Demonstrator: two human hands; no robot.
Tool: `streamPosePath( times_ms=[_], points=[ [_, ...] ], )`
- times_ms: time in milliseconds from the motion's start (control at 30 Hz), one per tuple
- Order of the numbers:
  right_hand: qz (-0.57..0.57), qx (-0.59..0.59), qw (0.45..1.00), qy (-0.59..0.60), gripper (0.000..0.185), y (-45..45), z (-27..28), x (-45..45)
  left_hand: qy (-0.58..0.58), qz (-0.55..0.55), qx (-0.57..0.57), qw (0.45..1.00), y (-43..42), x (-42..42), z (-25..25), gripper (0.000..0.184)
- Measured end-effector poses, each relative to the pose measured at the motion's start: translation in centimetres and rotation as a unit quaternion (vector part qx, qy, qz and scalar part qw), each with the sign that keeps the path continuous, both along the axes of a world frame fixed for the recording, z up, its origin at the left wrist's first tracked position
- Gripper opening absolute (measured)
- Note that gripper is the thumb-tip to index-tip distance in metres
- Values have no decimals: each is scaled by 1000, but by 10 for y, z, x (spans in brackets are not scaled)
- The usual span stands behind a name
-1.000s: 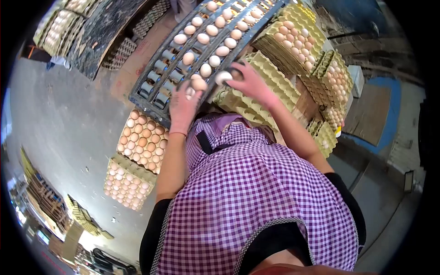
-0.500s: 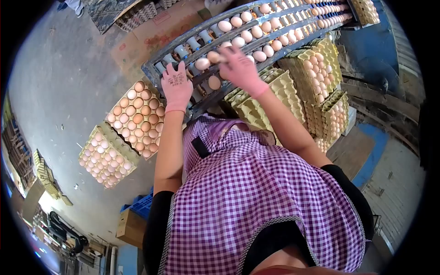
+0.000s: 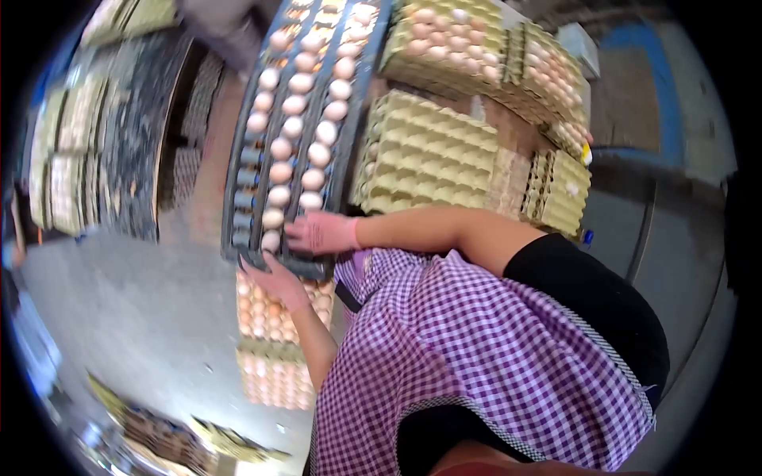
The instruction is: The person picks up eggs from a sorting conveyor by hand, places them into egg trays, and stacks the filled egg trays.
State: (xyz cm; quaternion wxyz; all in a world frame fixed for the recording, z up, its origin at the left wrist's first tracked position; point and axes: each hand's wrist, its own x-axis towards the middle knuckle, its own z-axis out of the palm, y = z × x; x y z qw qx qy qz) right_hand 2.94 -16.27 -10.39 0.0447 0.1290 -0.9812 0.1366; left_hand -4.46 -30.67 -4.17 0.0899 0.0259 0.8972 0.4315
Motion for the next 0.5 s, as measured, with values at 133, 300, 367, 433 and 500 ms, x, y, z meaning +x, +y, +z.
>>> streamPosePath(
  times_ms=[133,300,367,433,500],
  points=[
    [-27,-39,998,44,29,34,52,22,105,-135,-18,985,60,-3,22,54],
    [-340,-134,921,136,29,171,126,118,7,-364,202,909,233,13,54,48],
    [-507,-182,827,158,29,249,115,170,-14,-452,242,858,328,29,55,47],
    [-631,-227,721,177,32,325,125,210,37,-514,205,832,414,32,29,48],
    [-688,-304,631,189,35,416,79,252,20,-533,102,840,496,24,-22,51]
  ],
)
